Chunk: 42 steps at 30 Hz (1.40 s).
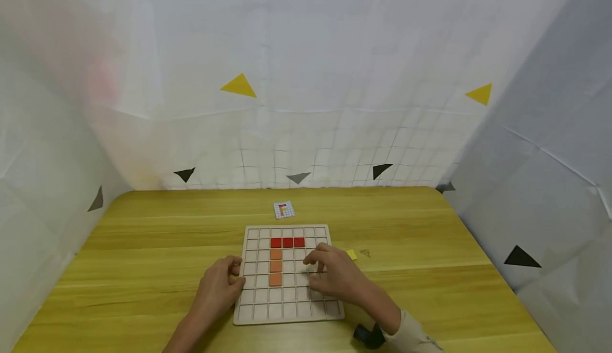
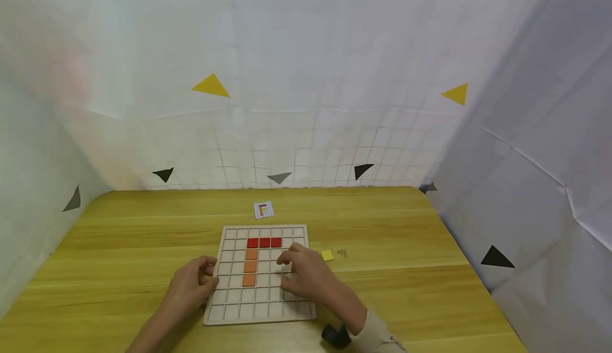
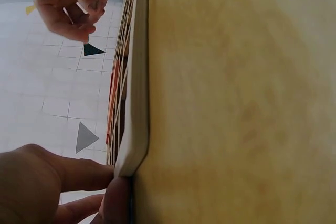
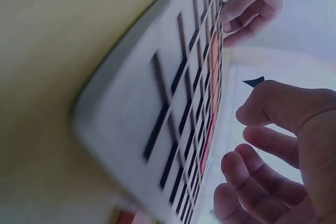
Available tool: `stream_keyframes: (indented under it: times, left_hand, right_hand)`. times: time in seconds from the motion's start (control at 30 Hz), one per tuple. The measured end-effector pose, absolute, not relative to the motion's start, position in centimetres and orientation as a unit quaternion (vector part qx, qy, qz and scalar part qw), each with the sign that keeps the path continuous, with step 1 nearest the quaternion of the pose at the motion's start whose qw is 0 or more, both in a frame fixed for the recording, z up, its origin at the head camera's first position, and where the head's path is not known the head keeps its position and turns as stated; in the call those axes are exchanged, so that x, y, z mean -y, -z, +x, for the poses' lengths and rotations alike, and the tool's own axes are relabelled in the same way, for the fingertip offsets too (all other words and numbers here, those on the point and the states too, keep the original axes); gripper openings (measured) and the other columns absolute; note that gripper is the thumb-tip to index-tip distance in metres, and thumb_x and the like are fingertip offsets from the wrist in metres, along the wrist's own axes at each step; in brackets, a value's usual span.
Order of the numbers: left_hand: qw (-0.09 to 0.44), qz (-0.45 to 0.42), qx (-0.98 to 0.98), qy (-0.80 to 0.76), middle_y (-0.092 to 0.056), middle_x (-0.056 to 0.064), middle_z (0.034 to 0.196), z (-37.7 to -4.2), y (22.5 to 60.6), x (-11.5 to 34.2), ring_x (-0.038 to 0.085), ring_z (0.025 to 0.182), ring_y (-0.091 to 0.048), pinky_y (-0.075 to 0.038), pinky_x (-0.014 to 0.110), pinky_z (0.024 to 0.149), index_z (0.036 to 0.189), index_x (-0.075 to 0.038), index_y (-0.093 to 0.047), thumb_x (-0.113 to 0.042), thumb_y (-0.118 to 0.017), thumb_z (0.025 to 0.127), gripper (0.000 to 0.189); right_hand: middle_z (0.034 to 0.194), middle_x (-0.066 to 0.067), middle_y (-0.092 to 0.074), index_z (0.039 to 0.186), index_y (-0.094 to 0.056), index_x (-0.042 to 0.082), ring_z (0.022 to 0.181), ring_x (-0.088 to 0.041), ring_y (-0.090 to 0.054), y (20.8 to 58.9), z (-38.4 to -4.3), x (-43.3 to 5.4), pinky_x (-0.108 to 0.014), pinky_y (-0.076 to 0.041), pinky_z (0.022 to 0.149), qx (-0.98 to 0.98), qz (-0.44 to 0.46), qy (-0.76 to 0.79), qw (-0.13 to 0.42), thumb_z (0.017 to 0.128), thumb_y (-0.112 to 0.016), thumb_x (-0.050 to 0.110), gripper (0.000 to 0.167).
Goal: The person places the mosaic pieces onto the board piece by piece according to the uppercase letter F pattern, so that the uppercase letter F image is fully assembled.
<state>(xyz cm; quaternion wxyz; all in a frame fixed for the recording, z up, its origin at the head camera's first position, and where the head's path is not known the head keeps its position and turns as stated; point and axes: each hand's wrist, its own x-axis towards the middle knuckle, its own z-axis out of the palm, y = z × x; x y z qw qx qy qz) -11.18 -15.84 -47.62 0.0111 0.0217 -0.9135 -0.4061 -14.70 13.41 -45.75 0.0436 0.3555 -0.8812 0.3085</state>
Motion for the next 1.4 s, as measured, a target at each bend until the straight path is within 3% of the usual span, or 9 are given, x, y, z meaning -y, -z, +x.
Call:
stream_keyframes:
  times: [0.67, 0.87, 1.13, 1.23, 1.37, 1.4]
  left_hand:
    - [0.011, 0.021, 0.916, 0.401, -0.06, 0.004, 0.094, -11.1, 47.7, 15.7, 0.014, 0.077, -0.059, -0.051, 0.032, 0.067, 0.119, 0.002, -0.065, -0.002, -0.075, 0.084, 0.037]
    - [0.012, 0.023, 0.917, 0.399, -0.06, 0.004, 0.094, -11.2, 47.6, 15.8, 0.015, 0.077, -0.058, -0.051, 0.032, 0.067, 0.119, 0.002, -0.065, -0.002, -0.074, 0.084, 0.036]
    - [0.009, 0.032, 0.918, 0.396, -0.06, 0.004, 0.094, -11.3, 47.6, 15.7, 0.015, 0.077, -0.058, -0.05, 0.032, 0.066, 0.119, 0.001, -0.065, -0.002, -0.075, 0.084, 0.037]
    - [0.009, 0.029, 0.919, 0.394, -0.06, 0.005, 0.094, -11.3, 47.6, 15.7, 0.016, 0.077, -0.058, -0.05, 0.032, 0.066, 0.119, 0.002, -0.065, -0.003, -0.075, 0.084, 0.037]
    - [0.009, 0.025, 0.919, 0.394, -0.06, 0.005, 0.094, -11.3, 47.6, 15.7, 0.015, 0.077, -0.058, -0.05, 0.033, 0.065, 0.12, 0.003, -0.064, -0.004, -0.075, 0.084, 0.038]
    - [0.009, 0.025, 0.919, 0.394, -0.06, 0.005, 0.094, -11.3, 47.7, 15.7, 0.015, 0.077, -0.058, -0.05, 0.033, 0.065, 0.12, 0.003, -0.064, -0.004, -0.075, 0.084, 0.038]
  right_hand:
    - [0.092, 0.002, -0.062, 0.101, -0.073, 0.009, 0.073, -0.012, -0.058, 46.2, -13.7, -18.4, -0.026, -0.046, 0.065, 0.904, 0.314, -0.276, 0.09, 0.074, -0.083, 0.008, 0.029]
    - [0.093, -0.001, -0.063, 0.101, -0.072, 0.007, 0.073, -0.014, -0.059, 46.3, -13.4, -19.6, -0.028, -0.051, 0.063, 0.898, 0.304, -0.303, 0.1, 0.07, -0.085, 0.006, 0.034]
    - [0.091, -0.001, -0.062, 0.099, -0.072, 0.007, 0.07, -0.011, -0.059, 46.8, -12.9, -20.9, -0.028, -0.051, 0.062, 0.901, 0.289, -0.308, 0.101, 0.072, -0.088, 0.01, 0.032]
    - [0.09, 0.0, -0.063, 0.1, -0.072, 0.008, 0.072, -0.009, -0.06, 46.9, -12.6, -21.3, -0.038, -0.055, 0.075, 0.907, 0.278, -0.302, 0.098, 0.072, -0.088, 0.011, 0.032]
    - [0.092, 0.002, -0.066, 0.101, -0.072, 0.009, 0.073, -0.009, -0.061, 47.2, -12.4, -21.7, -0.04, -0.055, 0.078, 0.914, 0.261, -0.299, 0.084, 0.072, -0.085, 0.008, 0.032]
    - [0.093, 0.003, -0.066, 0.1, -0.072, 0.01, 0.073, -0.009, -0.06, 47.3, -12.3, -21.8, -0.036, -0.055, 0.073, 0.916, 0.256, -0.3, 0.078, 0.072, -0.085, 0.007, 0.031]
